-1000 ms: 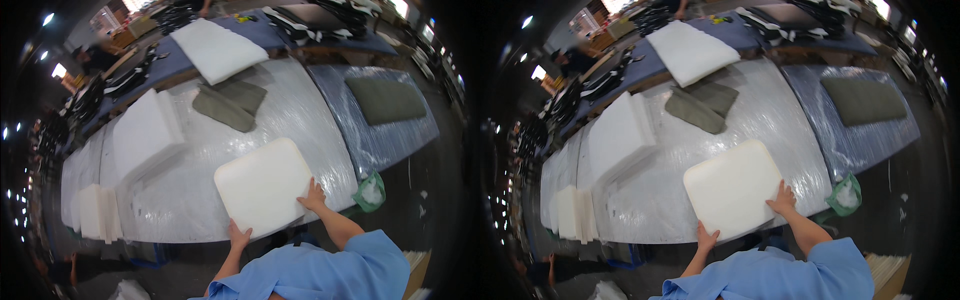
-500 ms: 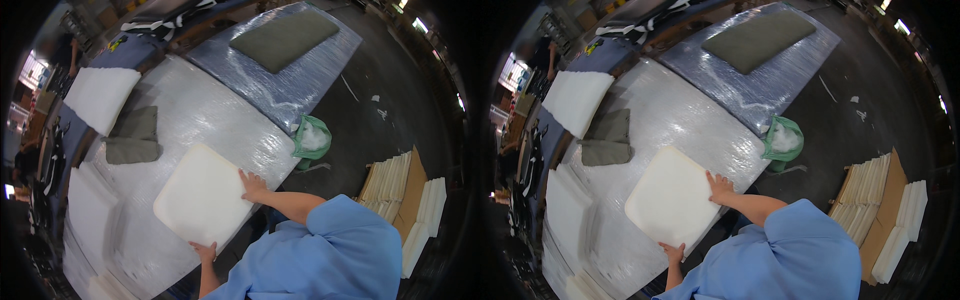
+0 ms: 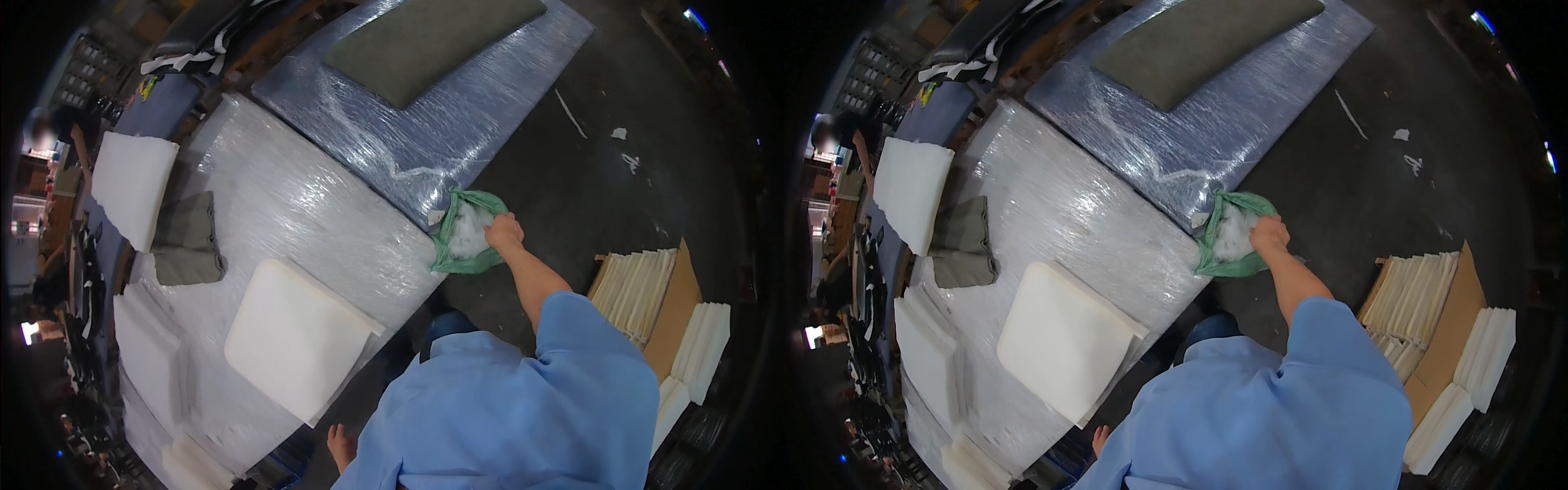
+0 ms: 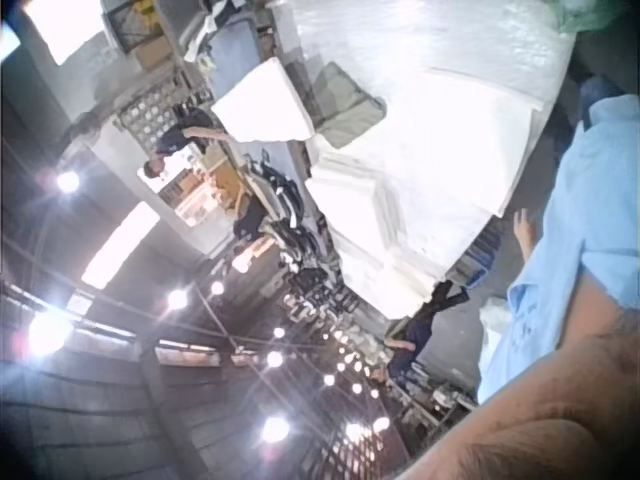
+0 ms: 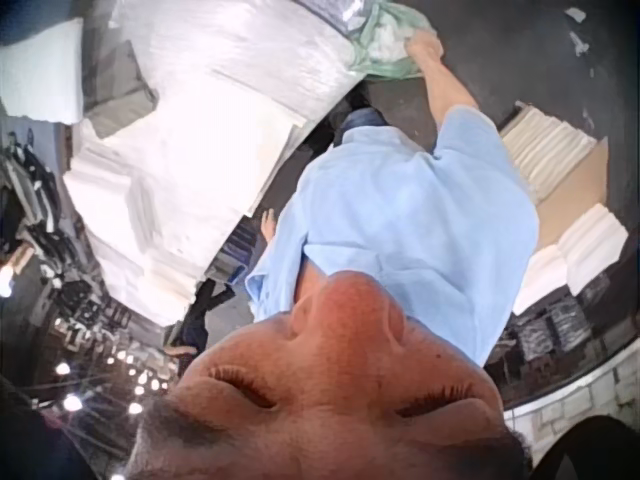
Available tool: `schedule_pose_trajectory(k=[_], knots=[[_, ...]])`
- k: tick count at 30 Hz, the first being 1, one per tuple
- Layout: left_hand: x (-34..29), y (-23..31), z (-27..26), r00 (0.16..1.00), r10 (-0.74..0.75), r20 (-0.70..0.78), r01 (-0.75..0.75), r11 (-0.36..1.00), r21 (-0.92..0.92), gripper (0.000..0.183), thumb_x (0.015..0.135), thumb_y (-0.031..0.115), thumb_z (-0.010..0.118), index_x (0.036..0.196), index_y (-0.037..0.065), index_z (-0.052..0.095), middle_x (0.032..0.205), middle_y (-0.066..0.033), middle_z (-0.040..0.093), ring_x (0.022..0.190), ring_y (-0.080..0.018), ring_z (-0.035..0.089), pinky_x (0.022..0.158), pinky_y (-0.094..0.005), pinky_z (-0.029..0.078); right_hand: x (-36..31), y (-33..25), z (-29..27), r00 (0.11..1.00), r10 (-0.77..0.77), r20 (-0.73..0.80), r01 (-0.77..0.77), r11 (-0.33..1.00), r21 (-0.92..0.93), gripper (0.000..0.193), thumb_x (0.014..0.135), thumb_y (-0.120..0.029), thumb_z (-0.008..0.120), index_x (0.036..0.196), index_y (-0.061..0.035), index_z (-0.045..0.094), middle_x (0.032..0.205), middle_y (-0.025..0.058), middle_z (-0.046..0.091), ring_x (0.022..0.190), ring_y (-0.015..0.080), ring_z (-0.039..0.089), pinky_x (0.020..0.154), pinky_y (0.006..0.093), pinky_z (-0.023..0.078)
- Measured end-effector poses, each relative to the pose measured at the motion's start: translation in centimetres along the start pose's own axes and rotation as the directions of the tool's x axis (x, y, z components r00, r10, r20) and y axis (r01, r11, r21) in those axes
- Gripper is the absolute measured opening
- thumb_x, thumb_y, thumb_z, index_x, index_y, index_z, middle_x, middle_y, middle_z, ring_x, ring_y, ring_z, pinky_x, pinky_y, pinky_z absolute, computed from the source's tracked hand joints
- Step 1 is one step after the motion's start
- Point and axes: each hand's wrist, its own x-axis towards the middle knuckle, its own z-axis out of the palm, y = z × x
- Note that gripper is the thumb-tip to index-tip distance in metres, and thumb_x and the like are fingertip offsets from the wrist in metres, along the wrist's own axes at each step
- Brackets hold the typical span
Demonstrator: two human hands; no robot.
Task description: The person repeatedly folds gray fabric cushion covers on a plastic-covered worktable in a factory setting. The person handles each cover one at a time, aligning edges and folding them into compact rectangles, then placing them on the table. Other workers are visible in the background handling similar items.
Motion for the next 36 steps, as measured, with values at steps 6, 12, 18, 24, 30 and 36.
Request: schedule_pose_trajectory(k=[6, 12, 18, 24, 30, 36], knots=[[-2.4, 3.1, 5.4, 0.986, 0.057, 0.154, -0.051, 0.998, -0.042, 0.055, 0.100, 0.020, 0.066, 0.147, -0.002, 0.048, 0.123, -0.0140, 0.064, 0.096, -0.0155, 0.062, 0.081, -0.0311, 0.055, 3.6, 1.9, 0.0, 0.977, -0.003, 0.212, -0.072, 0.936, 0.346, 0.029, 0.087, -0.026, 0.074, 0.107, -0.0040, 0.073, 0.102, 0.0133, 0.073, 0.097, 0.0290, 0.071, 0.083, 0.0409, 0.056], [-1.8, 8.0, 10.2, 0.959, 0.165, 0.230, -0.183, 0.982, 0.057, 0.053, 0.101, 0.020, 0.064, 0.147, -0.001, 0.049, 0.123, -0.0140, 0.065, 0.100, -0.0163, 0.064, 0.086, -0.0306, 0.055, 3.4, 4.9, -0.7, 0.952, -0.239, 0.192, -0.089, 0.382, 0.920, 0.012, 0.093, -0.017, 0.071, 0.100, -0.0076, 0.068, 0.095, 0.0012, 0.068, 0.087, 0.0138, 0.064, 0.073, 0.0345, 0.053], [-0.6, 12.7, 18.0, 0.819, 0.376, 0.432, -0.433, 0.900, 0.038, 0.052, 0.102, 0.020, 0.065, 0.149, 0.004, 0.050, 0.129, -0.0138, 0.067, 0.108, -0.0173, 0.065, 0.091, -0.0303, 0.052, 2.2, 6.9, -0.1, 0.913, -0.226, 0.340, -0.328, 0.093, 0.940, 0.012, 0.096, -0.019, 0.069, 0.101, -0.0092, 0.063, 0.092, 0.0022, 0.066, 0.086, 0.0131, 0.063, 0.070, 0.0356, 0.053], [-3.3, 14.9, 21.3, 0.678, 0.391, 0.623, -0.556, 0.827, 0.087, 0.049, 0.102, 0.018, 0.063, 0.148, 0.004, 0.051, 0.133, -0.0187, 0.065, 0.115, -0.0223, 0.065, 0.099, -0.0337, 0.051, 4.5, 4.0, 2.1, 0.935, -0.031, 0.353, -0.287, 0.520, 0.805, 0.029, 0.091, -0.021, 0.074, 0.114, -0.0057, 0.065, 0.103, 0.0054, 0.069, 0.087, 0.0186, 0.067, 0.073, 0.0353, 0.056], [-3.9, 14.7, 19.5, 0.733, 0.340, 0.589, -0.540, 0.817, 0.201, 0.049, 0.102, 0.016, 0.062, 0.147, 0.003, 0.051, 0.131, -0.0188, 0.066, 0.117, -0.0237, 0.065, 0.100, -0.0348, 0.051, 5.6, 2.7, 3.5, 0.959, -0.118, 0.258, -0.154, 0.548, 0.822, 0.030, 0.092, -0.012, 0.069, 0.119, 0.0016, 0.070, 0.105, 0.0106, 0.074, 0.090, 0.0204, 0.070, 0.078, 0.0363, 0.056], [-2.5, 13.8, 18.7, 0.775, 0.285, 0.564, -0.429, 0.893, 0.139, 0.048, 0.102, 0.016, 0.062, 0.147, 0.003, 0.051, 0.130, -0.0182, 0.067, 0.117, -0.0232, 0.065, 0.099, -0.0335, 0.051, 2.9, 8.0, 0.4, 0.959, -0.166, 0.231, -0.192, 0.222, 0.956, 0.031, 0.094, -0.007, 0.064, 0.122, 0.0028, 0.069, 0.107, 0.0089, 0.074, 0.092, 0.0180, 0.069, 0.084, 0.0336, 0.054]])
